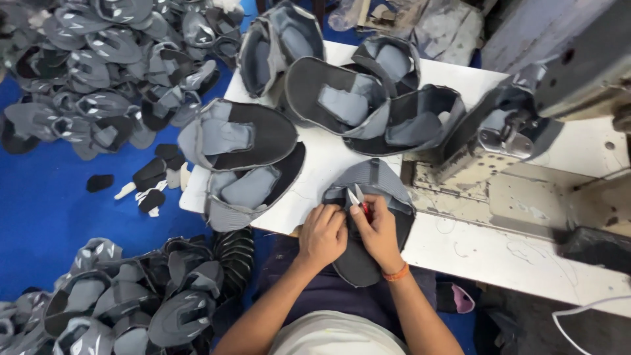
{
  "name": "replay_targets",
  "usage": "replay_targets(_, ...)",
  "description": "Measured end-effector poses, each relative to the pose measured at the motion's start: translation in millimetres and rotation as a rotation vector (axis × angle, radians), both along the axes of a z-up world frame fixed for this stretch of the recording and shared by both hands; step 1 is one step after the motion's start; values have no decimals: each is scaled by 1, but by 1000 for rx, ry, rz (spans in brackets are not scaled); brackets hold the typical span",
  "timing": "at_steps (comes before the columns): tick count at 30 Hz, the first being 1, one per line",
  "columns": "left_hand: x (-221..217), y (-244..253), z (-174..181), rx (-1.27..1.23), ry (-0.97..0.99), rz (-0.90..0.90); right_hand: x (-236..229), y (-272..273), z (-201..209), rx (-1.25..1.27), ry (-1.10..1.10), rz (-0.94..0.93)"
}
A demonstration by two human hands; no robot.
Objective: The person uses a pair of scissors to trim excess fabric and threads from the edges of grey and black shoe uppers. They handle the shoes one at a time, cutting along the seams and then placing the trimmed items on a white table.
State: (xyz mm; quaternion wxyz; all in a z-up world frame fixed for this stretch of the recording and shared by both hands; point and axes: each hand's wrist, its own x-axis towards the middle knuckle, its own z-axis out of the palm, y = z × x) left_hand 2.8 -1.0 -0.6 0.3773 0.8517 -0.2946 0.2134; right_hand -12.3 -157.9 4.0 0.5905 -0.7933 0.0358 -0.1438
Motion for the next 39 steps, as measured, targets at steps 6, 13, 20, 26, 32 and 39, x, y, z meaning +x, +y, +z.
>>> replay_targets(6,2,-7,-6,33,-4,-52,-5,-3,1,-98,25,-43)
replay_targets(13,2,-12,-19,47,-42,-32,-9,-5,16,-174,-35,14)
replay_targets(20,3,-12,-21,49,-56,26,-7,-4,17,-201,-39,47)
replay_targets(26,6,-11,-11,-42,25,32,10,-31,-14,504,137,105)
replay_targets(32,5,-1,-15,-163,154,6,16,-51,-18,829,189,279)
replay_targets(39,18,11,-25,-366,419,-51,17,-53,-14,834,189,276)
